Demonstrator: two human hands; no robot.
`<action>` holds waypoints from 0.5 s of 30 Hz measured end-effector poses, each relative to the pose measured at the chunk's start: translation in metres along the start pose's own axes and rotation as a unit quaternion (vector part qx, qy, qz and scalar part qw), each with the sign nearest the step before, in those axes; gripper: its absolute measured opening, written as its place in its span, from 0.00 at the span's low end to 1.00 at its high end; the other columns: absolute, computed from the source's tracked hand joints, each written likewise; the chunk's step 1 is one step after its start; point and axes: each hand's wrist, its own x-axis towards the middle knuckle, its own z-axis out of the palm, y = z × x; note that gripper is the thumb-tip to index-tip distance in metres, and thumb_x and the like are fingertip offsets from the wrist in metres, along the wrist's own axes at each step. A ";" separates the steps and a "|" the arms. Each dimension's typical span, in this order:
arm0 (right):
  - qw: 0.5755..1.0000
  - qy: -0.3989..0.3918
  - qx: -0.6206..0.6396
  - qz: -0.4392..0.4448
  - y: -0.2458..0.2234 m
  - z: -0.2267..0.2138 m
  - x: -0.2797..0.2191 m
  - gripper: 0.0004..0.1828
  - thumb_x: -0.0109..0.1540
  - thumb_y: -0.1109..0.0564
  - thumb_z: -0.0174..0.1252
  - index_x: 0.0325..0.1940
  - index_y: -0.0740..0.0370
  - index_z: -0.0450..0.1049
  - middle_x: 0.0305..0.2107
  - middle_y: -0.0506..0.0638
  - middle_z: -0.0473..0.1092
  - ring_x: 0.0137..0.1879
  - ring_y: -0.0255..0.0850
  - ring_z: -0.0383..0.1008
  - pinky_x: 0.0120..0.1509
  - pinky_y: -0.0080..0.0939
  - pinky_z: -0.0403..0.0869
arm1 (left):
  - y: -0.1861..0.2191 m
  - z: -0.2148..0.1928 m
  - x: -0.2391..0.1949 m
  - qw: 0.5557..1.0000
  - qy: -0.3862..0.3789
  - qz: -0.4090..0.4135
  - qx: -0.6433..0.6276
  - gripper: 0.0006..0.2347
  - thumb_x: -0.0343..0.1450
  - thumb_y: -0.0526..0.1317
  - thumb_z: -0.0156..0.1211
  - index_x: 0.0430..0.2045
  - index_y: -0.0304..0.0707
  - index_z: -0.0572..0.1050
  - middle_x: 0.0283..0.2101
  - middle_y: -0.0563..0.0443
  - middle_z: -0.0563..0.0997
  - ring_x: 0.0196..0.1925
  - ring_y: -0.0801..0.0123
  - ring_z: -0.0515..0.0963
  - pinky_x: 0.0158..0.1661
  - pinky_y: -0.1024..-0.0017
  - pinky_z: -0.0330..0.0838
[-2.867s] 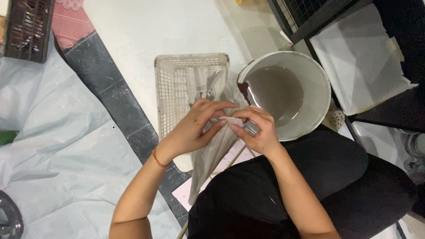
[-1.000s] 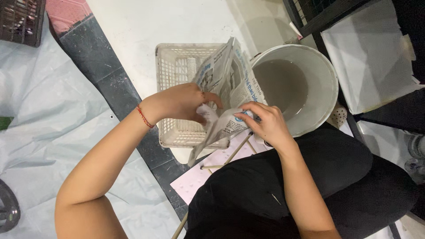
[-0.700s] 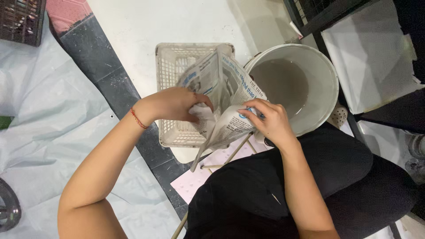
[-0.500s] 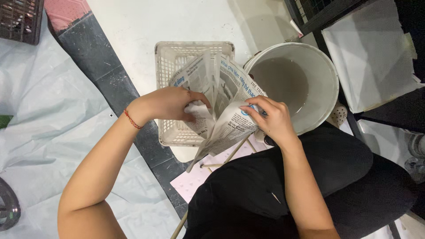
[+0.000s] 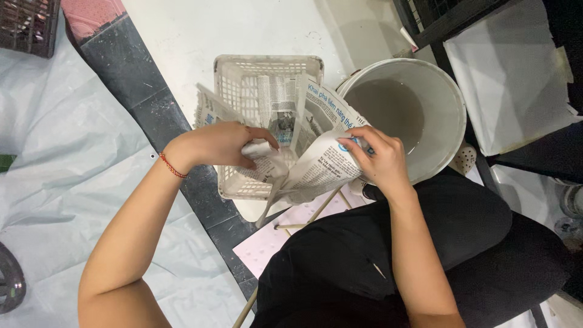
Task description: The person sits on the floor and wraps individual dishes in newspaper. They dip the newspaper into a bucket of water, wring it out, and then wrap a small bowl or cup. The wrapped items are placed into a white plastic basket. The person repeats this process for several items.
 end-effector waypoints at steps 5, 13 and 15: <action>1.000 0.012 0.013 0.022 0.008 -0.004 0.000 0.10 0.63 0.57 0.70 0.43 0.64 0.79 0.37 0.53 0.79 0.37 0.40 0.81 0.35 0.37 0.75 | -0.008 -0.001 -0.008 0.999 0.015 -0.029 0.000 0.26 0.61 0.44 0.72 0.56 0.58 0.74 0.35 0.44 0.85 0.37 0.56 0.84 0.41 0.61 0.75; 0.997 0.055 0.015 0.055 0.017 -0.010 0.001 0.10 0.64 0.57 0.70 0.44 0.65 0.79 0.36 0.54 0.79 0.37 0.39 0.80 0.37 0.37 0.75 | -0.034 0.005 -0.025 0.996 0.074 -0.031 -0.046 0.25 0.63 0.44 0.70 0.56 0.51 0.74 0.42 0.42 0.85 0.41 0.55 0.84 0.43 0.63 0.76; 0.995 0.063 0.013 0.074 0.018 -0.011 0.001 0.10 0.64 0.57 0.70 0.44 0.65 0.79 0.36 0.54 0.79 0.37 0.39 0.80 0.37 0.37 0.74 | -0.042 0.009 -0.028 0.991 0.119 0.027 -0.057 0.24 0.62 0.44 0.71 0.54 0.46 0.75 0.47 0.42 0.84 0.45 0.54 0.84 0.45 0.64 0.75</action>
